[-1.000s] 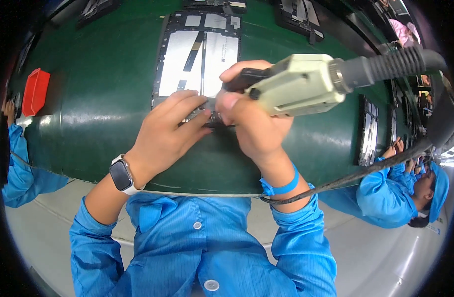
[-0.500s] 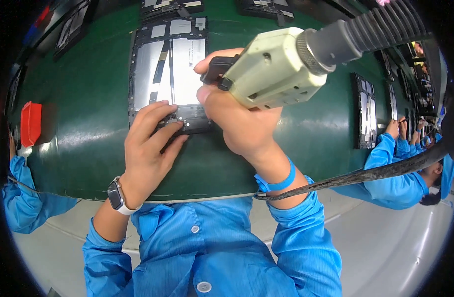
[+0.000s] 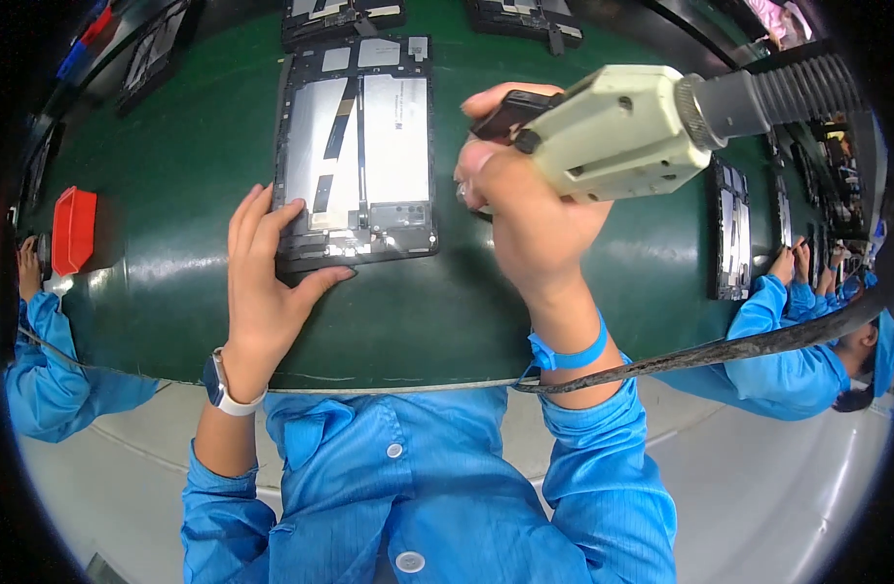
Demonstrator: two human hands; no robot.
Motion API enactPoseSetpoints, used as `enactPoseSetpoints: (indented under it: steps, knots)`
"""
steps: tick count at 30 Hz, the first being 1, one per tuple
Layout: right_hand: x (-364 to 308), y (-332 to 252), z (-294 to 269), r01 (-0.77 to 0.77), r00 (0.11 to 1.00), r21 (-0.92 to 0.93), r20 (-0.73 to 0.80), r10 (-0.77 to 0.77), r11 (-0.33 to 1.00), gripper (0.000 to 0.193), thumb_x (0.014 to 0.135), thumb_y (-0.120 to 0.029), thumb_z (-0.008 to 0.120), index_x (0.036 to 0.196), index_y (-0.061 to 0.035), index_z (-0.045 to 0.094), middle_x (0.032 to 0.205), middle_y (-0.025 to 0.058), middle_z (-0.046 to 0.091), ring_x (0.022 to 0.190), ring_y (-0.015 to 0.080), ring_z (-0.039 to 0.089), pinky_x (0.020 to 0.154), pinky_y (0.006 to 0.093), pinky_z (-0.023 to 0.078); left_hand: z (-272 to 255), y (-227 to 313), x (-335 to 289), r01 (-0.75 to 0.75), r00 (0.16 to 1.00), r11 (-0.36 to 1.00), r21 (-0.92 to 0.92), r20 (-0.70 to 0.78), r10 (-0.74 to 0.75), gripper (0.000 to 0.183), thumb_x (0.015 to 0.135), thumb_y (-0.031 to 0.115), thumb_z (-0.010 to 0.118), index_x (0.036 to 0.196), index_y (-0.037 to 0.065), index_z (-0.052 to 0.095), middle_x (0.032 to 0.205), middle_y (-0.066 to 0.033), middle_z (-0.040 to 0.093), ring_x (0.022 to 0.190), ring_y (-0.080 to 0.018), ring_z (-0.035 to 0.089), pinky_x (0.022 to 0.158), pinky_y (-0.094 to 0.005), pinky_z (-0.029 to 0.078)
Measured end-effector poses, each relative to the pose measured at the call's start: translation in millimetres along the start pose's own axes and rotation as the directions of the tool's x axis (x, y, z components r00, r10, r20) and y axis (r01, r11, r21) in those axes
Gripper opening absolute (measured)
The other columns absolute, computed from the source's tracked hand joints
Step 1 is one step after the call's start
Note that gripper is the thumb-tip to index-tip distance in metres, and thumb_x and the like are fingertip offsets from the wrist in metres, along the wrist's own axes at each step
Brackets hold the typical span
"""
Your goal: The person assembles tablet components by attaching a tablet battery to a tablet frame with small screws, using an electric screwdriver.
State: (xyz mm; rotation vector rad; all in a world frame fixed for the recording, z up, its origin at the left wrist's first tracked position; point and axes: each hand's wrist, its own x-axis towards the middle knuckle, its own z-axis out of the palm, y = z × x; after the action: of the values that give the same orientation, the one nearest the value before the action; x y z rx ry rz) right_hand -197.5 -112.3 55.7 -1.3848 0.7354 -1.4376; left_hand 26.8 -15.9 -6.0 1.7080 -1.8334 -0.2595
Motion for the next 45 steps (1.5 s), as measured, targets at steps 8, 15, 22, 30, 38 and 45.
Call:
enactPoseSetpoints:
  steps: [8, 15, 22, 30, 38, 45]
  knots:
    - [24.3, 7.7, -27.7, 0.134, 0.99, 0.172, -0.056, -0.126, 0.976, 0.024, 0.08, 0.002, 0.057, 0.103, 0.0089, 0.06, 0.068, 0.0092, 0.055, 0.053, 0.0168, 0.051, 0.049, 0.0297, 0.041, -22.8, -0.5, 13.9, 0.347, 0.849, 0.053, -0.936, 0.29, -0.441, 0.05, 0.093, 0.0, 0.065, 0.137, -0.002, 0.042, 0.126, -0.0145, 0.059, 0.108, -0.0195, 0.064, 0.09, -0.0334, 0.055]
    - [27.4, 15.9, -41.8, 0.105, 0.988, 0.092, -0.121, -0.093, 0.99, 0.025, 0.079, 0.003, 0.057, 0.103, 0.0094, 0.061, 0.067, 0.0084, 0.056, 0.053, 0.0157, 0.051, 0.051, 0.0292, 0.043, -78.2, -99.2, 71.5, 0.081, 0.892, 0.173, -0.982, -0.006, -0.451, 0.044, 0.098, 0.008, 0.057, 0.138, -0.005, 0.045, 0.126, -0.0153, 0.06, 0.112, -0.0229, 0.063, 0.093, -0.0382, 0.052]
    - [35.5, 20.4, -38.7, 0.061, 0.989, -0.02, -0.132, -0.063, 0.998, 0.028, 0.079, -0.001, 0.056, 0.105, 0.0097, 0.059, 0.062, 0.0074, 0.05, 0.052, 0.0159, 0.047, 0.056, 0.0328, 0.043, -82.3, -213.2, 191.9, 0.166, 0.723, 0.331, -0.929, -0.113, -0.681, 0.045, 0.095, 0.004, 0.062, 0.136, -0.005, 0.048, 0.117, -0.0142, 0.061, 0.107, -0.025, 0.063, 0.09, -0.0413, 0.052]
    - [41.2, 34.3, -49.1, 0.009, 0.988, -0.028, -0.155, -0.013, 1.0, 0.027, 0.08, -0.001, 0.056, 0.104, 0.0093, 0.059, 0.062, 0.0075, 0.05, 0.052, 0.0163, 0.046, 0.055, 0.033, 0.041, -23.5, -169.9, 211.1, -0.135, 0.935, 0.964, 0.23, -0.291, 0.201, 0.058, 0.079, 0.041, 0.081, 0.12, 0.002, 0.068, 0.127, -0.0218, 0.063, 0.117, -0.0376, 0.06, 0.098, -0.0424, 0.048]
    - [12.1, 23.2, -54.7, -0.029, 0.996, 0.003, -0.081, 0.029, 1.0, 0.028, 0.079, -0.003, 0.055, 0.105, 0.0068, 0.058, 0.062, 0.0089, 0.051, 0.052, 0.0153, 0.046, 0.056, 0.033, 0.043, 7.0, -164.7, 230.7, -0.131, 0.934, 0.819, 0.558, -0.206, 0.29, 0.049, 0.09, 0.042, 0.067, 0.127, 0.009, 0.066, 0.13, -0.0268, 0.06, 0.127, -0.0444, 0.05, 0.106, -0.0459, 0.042]
    - [2.8, 18.7, -55.2, -0.047, 0.992, -0.008, -0.115, 0.046, 0.999, 0.029, 0.079, -0.002, 0.054, 0.106, 0.0073, 0.057, 0.062, 0.0056, 0.049, 0.053, 0.0148, 0.046, 0.054, 0.0321, 0.043, 4.6, -167.4, 240.6, 0.064, 0.913, 0.993, -0.097, -0.395, -0.098, 0.049, 0.096, 0.037, 0.064, 0.132, 0.004, 0.061, 0.111, -0.02, 0.071, 0.104, -0.0325, 0.066, 0.091, -0.0372, 0.05]
